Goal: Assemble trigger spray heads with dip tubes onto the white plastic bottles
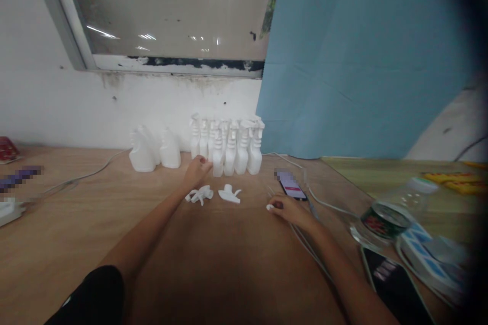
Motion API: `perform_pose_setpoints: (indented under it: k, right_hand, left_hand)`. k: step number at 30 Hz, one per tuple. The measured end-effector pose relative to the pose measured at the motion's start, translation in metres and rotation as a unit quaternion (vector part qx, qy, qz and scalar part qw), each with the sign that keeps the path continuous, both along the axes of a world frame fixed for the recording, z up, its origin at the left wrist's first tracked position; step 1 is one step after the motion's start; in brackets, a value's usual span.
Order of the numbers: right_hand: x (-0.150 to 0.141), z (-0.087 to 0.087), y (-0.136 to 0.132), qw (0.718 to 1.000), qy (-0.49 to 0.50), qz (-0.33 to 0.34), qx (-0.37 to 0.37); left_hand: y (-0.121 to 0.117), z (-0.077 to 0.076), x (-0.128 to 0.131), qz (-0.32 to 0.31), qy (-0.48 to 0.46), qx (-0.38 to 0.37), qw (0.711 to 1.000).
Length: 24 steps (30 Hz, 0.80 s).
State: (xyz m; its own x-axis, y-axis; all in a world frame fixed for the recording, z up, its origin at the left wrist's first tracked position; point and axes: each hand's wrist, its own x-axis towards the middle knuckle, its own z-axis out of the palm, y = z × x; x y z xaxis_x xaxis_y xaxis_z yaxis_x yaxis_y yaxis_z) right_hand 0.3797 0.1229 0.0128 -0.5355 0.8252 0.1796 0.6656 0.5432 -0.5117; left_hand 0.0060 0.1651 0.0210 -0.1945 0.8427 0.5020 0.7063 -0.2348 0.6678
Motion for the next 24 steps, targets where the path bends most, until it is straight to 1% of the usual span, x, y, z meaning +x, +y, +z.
perform_pose_setpoints:
  k: [3, 6, 9, 11, 13, 16, 18, 21, 24]
  right_hand:
    - [0.001, -0.002, 0.002, 1.000, 0.000, -0.001, 0.002]
    - [0.002, -0.003, 0.004, 1.000, -0.005, -0.004, 0.005]
    - [0.001, -0.004, 0.006, 1.000, -0.013, -0.013, 0.010]
    - [0.001, -0.004, 0.006, 0.999, -0.013, -0.027, 0.032]
    - [0.000, -0.004, 0.005, 0.997, -0.014, -0.049, 0.059]
    - [0.001, -0.007, 0.006, 0.991, -0.018, -0.095, 0.091]
    - [0.002, -0.010, 0.007, 0.985, -0.013, -0.117, 0.128]
    - [0.003, -0.012, 0.008, 0.975, -0.005, -0.130, 0.183]
    - [0.000, -0.013, 0.006, 0.970, -0.008, -0.132, 0.204]
  left_hand:
    - [-0.034, -0.005, -0.029, -0.051, 0.039, 0.004, 0.998]
    - [-0.067, -0.016, -0.052, -0.109, 0.076, 0.000, 0.991]
    - [-0.087, -0.029, -0.065, -0.133, 0.094, -0.010, 0.987]
    - [-0.090, -0.038, -0.069, -0.139, 0.098, -0.020, 0.985]
    - [-0.089, -0.046, -0.072, -0.140, 0.098, -0.031, 0.985]
    - [-0.085, -0.053, -0.075, -0.127, 0.088, -0.047, 0.987]
    - [-0.084, -0.055, -0.078, -0.113, 0.074, -0.053, 0.989]
    - [-0.085, -0.054, -0.084, -0.096, 0.047, -0.054, 0.993]
    - [-0.087, -0.053, -0.089, -0.068, 0.017, -0.051, 0.996]
